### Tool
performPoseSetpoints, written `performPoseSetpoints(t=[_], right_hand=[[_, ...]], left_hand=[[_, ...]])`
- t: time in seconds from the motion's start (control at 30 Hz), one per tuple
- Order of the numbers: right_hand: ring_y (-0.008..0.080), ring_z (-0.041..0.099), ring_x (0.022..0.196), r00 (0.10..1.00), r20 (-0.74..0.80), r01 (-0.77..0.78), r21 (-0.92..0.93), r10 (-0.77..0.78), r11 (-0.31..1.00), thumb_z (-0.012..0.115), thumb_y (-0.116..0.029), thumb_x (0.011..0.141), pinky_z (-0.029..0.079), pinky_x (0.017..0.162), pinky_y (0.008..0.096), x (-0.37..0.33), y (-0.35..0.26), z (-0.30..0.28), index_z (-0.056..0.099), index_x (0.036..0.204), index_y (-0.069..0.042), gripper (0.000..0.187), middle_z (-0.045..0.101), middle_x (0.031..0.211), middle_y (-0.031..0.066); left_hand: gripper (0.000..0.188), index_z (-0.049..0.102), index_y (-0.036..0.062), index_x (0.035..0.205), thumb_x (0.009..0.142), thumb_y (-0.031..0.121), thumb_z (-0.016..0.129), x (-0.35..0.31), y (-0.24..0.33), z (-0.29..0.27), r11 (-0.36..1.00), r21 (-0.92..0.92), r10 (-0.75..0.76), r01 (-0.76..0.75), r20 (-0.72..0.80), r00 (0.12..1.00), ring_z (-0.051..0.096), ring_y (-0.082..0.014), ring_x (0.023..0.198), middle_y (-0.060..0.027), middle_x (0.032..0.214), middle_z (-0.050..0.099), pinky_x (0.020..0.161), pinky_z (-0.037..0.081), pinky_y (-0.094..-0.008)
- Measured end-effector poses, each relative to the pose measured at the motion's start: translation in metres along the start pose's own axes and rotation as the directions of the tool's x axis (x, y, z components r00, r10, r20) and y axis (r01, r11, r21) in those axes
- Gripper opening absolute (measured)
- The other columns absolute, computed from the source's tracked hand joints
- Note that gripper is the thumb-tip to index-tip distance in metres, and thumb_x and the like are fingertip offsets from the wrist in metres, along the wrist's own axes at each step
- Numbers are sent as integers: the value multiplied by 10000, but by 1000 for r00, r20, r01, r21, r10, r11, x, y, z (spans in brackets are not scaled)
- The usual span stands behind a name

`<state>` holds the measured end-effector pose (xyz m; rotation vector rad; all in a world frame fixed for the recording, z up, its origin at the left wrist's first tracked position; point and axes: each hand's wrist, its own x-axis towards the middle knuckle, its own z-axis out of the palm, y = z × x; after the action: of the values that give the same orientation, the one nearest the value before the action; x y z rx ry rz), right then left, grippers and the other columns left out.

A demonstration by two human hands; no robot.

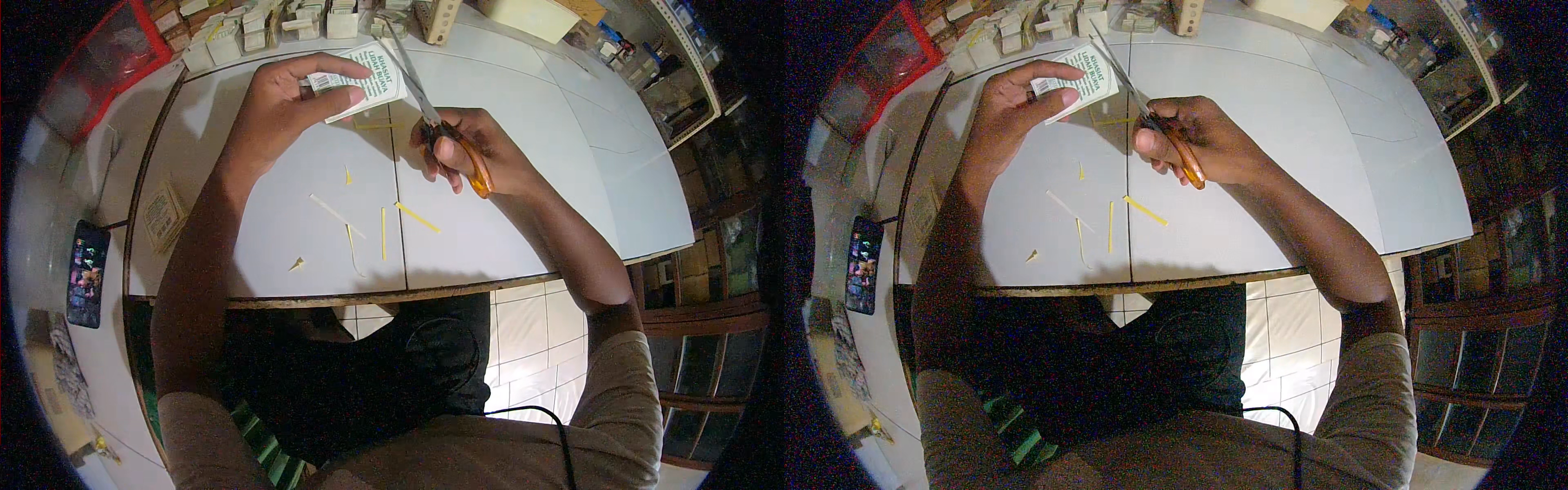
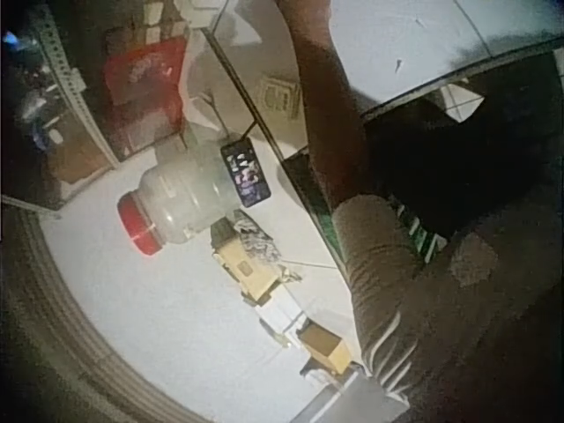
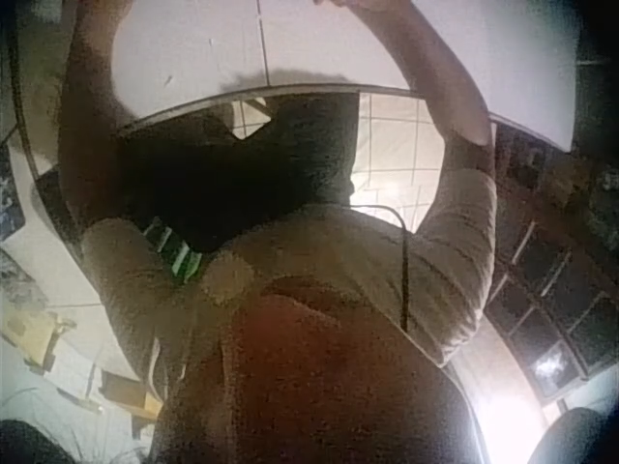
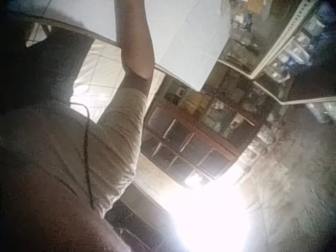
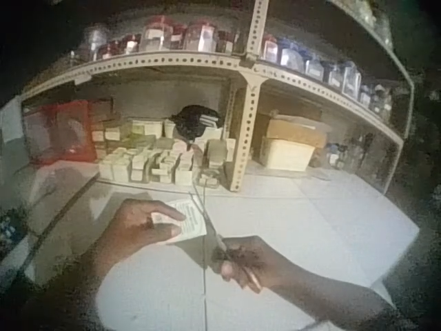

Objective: Cutting individual rectangular labels from a sheet using scissors.

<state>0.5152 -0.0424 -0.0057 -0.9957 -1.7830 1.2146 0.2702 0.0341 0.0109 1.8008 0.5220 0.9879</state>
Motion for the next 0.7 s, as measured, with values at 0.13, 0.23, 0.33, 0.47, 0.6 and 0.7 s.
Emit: performPoseSetpoints(t=[0.13,0.23,0.33,0.47,0.6,0.7], right_hand=[[79,537,503,1000,-2,-13,20,13,1000,654,-647,776,441,427,211,-1,-3,5,612,877,-10,646,545,618,19],[80,541,520,999,-15,-45,7,45,999,662,-635,779,446,445,219,-2,-7,9,613,878,-14,631,547,622,17],[88,534,477,999,-30,12,-30,-13,999,602,-678,788,424,422,206,-2,-4,13,590,922,18,709,587,625,52],[88,558,552,999,-43,-16,0,16,1000,674,-588,801,455,483,232,-2,-11,13,620,890,-15,582,554,631,16],[84,562,575,998,-59,-14,2,14,1000,686,-540,818,458,501,232,-2,-11,13,628,872,-19,527,561,644,13],[81,559,584,998,-62,-21,6,21,1000,691,-517,824,461,516,231,-2,-13,14,629,857,-17,505,564,649,10]], left_hand=[[192,641,-6,1012,834,54,682,2,-9,-4,998,-34,53,-56,-68,996,612,-105,853,-73,995,648,763,511,-246],[167,625,-7,979,827,26,685,3,-11,-5,997,-71,22,-29,-102,995,616,-119,892,-81,1009,643,814,509,-262],[194,634,-9,1013,829,23,684,3,-6,2,990,-140,-24,8,-114,993,612,-129,947,-83,1027,641,859,496,-271],[259,645,-7,1077,827,38,694,1,0,12,996,-83,17,-29,-146,989,597,-125,984,-74,1048,643,879,481,-268],[264,656,-4,1081,827,52,700,0,-1,14,999,-49,-2,-5,-133,991,588,-110,976,-67,1068,644,863,472,-250],[252,665,-1,1059,821,65,712,1,0,16,999,-35,17,-23,-154,988,586,-110,970,-62,1060,646,862,463,-249]])
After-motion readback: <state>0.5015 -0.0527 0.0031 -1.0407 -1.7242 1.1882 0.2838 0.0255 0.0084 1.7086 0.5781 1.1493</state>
